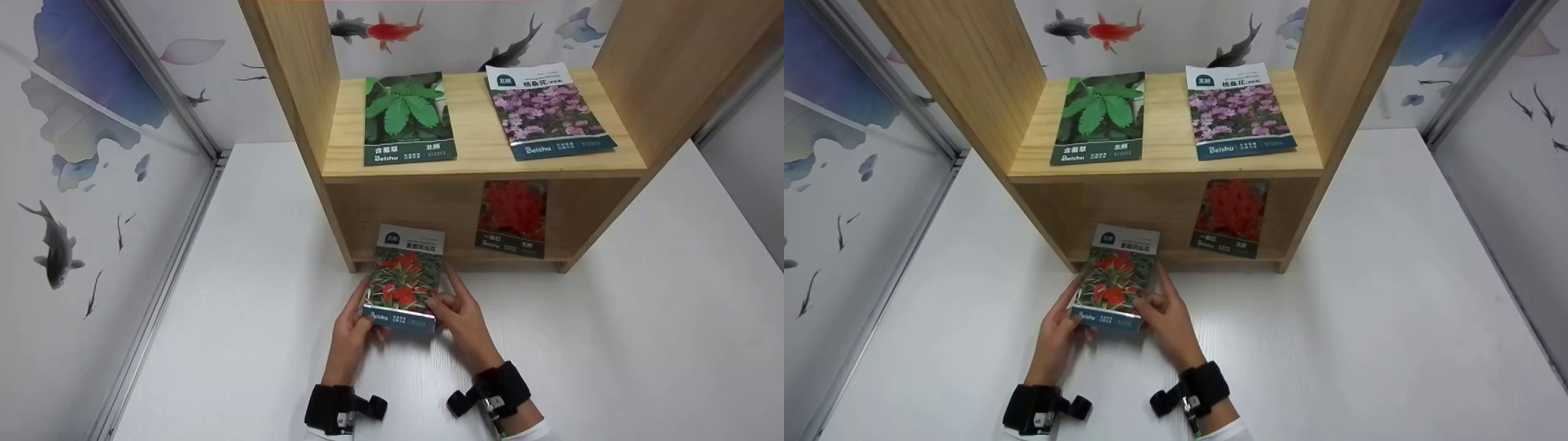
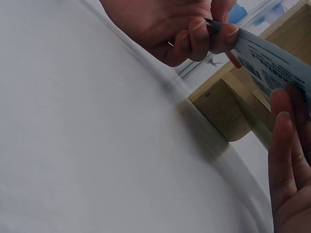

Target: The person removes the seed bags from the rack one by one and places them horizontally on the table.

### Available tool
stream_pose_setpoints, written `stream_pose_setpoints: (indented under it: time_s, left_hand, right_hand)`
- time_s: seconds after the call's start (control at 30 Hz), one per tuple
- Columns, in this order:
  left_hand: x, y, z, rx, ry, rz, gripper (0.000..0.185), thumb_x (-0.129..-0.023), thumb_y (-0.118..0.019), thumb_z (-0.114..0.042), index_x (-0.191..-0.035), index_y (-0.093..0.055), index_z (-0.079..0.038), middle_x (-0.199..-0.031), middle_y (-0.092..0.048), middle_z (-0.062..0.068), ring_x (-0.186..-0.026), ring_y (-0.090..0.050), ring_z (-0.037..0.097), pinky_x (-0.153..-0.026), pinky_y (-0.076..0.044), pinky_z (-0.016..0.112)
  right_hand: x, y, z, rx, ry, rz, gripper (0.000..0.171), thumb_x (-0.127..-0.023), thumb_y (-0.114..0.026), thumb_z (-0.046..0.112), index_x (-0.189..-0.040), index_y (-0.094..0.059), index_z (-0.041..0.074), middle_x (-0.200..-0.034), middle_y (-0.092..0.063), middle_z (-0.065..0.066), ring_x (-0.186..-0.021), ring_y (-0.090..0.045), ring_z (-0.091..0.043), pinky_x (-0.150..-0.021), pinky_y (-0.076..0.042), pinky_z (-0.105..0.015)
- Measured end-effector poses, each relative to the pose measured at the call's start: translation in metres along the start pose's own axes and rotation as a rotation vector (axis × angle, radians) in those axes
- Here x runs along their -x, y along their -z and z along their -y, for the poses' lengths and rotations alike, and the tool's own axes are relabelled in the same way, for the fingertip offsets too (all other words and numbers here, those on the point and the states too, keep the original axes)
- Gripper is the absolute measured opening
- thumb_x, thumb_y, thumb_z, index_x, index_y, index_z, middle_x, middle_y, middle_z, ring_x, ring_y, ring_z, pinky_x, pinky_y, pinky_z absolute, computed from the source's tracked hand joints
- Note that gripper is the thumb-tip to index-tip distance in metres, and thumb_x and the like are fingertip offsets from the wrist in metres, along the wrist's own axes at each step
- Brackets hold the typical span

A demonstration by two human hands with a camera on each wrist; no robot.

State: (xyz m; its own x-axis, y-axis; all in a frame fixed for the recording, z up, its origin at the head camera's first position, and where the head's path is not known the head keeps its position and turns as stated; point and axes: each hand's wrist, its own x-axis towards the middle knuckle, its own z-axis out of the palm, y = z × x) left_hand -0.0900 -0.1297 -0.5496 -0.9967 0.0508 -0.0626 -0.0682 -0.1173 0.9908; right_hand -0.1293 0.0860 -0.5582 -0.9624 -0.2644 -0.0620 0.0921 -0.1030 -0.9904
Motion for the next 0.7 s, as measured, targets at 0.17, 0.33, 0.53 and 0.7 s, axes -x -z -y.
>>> stream_pose_setpoints:
  time_s: [0.17,0.33,0.53,0.7]
  left_hand:
    - [0.004,0.003,-0.005,-0.027,0.028,-0.001,0.063,-0.089,-0.037,0.007,-0.146,-0.027,-0.021,-0.083,-0.066,0.013,-0.063,-0.057,0.022,-0.059,-0.051,0.032]
    - [0.007,0.006,0.000,-0.048,0.033,-0.013,0.059,-0.093,-0.042,0.000,-0.144,-0.029,-0.025,-0.080,-0.065,0.015,-0.061,-0.057,0.020,-0.059,-0.050,0.032]
    - [0.007,0.010,0.006,-0.069,0.016,-0.047,0.050,-0.095,-0.050,-0.028,-0.142,-0.033,-0.029,-0.100,-0.068,0.011,-0.075,-0.062,0.022,-0.068,-0.051,0.034]
    - [0.007,0.013,0.006,-0.093,0.013,-0.097,0.048,-0.094,-0.051,-0.035,-0.140,-0.036,-0.033,-0.102,-0.067,0.009,-0.101,-0.060,0.020,-0.096,-0.040,0.035]
  right_hand:
    - [0.001,-0.001,-0.001,-0.011,0.009,0.026,0.072,-0.089,-0.061,0.025,-0.147,-0.018,0.029,-0.074,-0.061,-0.006,-0.059,-0.051,-0.012,-0.054,-0.049,-0.031]
    - [0.002,-0.002,-0.002,0.005,-0.022,0.025,0.073,-0.087,-0.064,0.028,-0.146,-0.019,0.032,-0.077,-0.061,-0.008,-0.061,-0.053,-0.014,-0.055,-0.049,-0.031]
    - [0.006,-0.005,0.004,-0.006,-0.060,0.062,0.075,-0.088,-0.062,0.020,-0.146,-0.017,0.031,-0.079,-0.061,-0.007,-0.064,-0.053,-0.014,-0.058,-0.047,-0.027]
    - [0.011,-0.010,0.014,0.005,-0.077,0.125,0.076,-0.091,-0.059,0.017,-0.148,-0.010,0.028,-0.076,-0.059,-0.005,-0.064,-0.051,-0.012,-0.062,-0.045,-0.026]
